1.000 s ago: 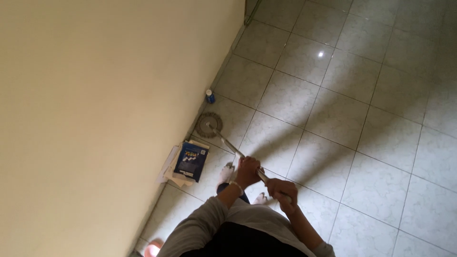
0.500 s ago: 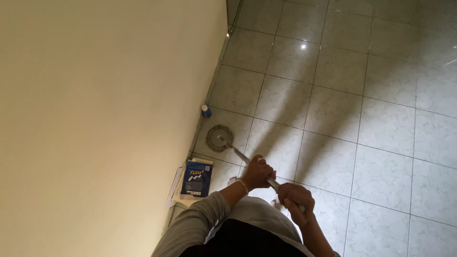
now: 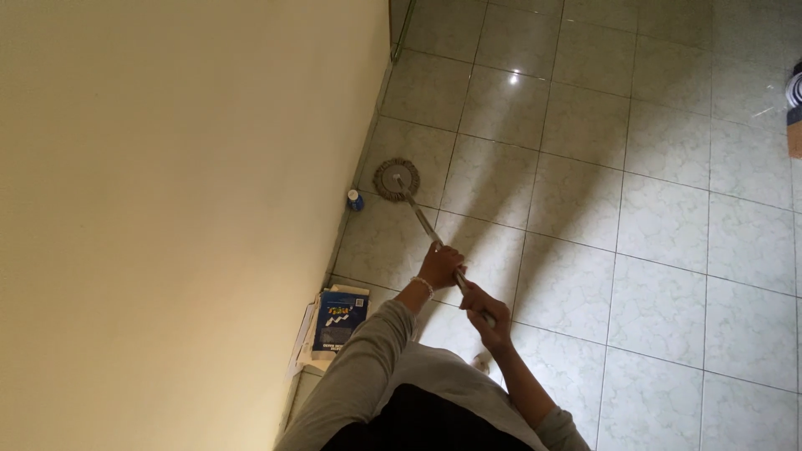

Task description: The person mops the tiled floor in a home common area.

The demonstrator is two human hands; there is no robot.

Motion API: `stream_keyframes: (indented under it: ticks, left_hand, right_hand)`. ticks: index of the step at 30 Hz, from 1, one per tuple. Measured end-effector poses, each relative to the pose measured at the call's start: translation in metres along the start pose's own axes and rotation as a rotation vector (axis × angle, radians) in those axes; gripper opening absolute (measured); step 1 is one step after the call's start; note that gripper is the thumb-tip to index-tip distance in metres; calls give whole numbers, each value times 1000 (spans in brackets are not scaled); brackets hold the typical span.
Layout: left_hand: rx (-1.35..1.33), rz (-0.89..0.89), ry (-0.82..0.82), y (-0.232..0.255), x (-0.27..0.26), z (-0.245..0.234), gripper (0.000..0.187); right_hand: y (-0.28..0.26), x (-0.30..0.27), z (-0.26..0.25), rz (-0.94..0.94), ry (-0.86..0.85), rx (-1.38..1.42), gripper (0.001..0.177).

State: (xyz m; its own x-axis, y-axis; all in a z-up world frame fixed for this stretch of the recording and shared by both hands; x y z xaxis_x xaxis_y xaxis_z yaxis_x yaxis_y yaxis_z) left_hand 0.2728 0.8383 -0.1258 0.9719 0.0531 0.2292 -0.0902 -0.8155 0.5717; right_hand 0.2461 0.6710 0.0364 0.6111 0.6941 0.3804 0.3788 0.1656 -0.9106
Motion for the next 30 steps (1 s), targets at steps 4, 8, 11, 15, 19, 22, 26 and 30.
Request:
stream_keyframes:
  ticks: [4, 8, 11, 15, 19, 22, 26, 30]
  left_hand:
    - [-24, 25, 4, -25, -13, 0, 15]
    - [-83, 28, -97, -27, -20, -8, 16]
    - [-120, 21, -81, -26, -27, -10, 14]
    - [-163, -30, -39, -21, -33, -15, 18]
    - [-168, -66, -12, -11, -38, -18, 17]
    - [-145, -89, -4, -11, -40, -15, 13]
    - [-143, -103, -3, -1, -42, -12, 13]
    - [-147, -88, 19, 7, -44, -11, 16]
  right_hand:
    - [12, -1, 20, 29, -96, 13, 18]
    - [13, -3, 29, 15, -153, 4, 18]
    - [6, -3, 30, 14, -178, 15, 16]
    - [3, -3, 28, 11, -211, 36, 18]
    - [8, -9, 22, -20, -241, 84, 22]
    - [-1, -7, 19, 13, -267, 93, 21]
    - [5, -14, 11, 12, -277, 109, 22]
    - [2, -16, 5, -8, -288, 85, 18]
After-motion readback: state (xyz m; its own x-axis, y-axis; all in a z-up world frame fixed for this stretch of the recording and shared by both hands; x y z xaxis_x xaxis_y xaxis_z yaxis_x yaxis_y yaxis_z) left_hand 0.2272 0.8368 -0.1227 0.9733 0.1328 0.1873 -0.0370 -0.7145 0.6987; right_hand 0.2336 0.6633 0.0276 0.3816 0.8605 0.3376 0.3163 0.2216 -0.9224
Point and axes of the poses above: each hand's wrist, its own x-axis towards the middle knuckle, its own z-axis out of the palm, y = z × x, the point moved 3 cm from there along x, towards the middle knuckle, and after that the axes turned 11 degrees about -x, right-handed, at the moved point
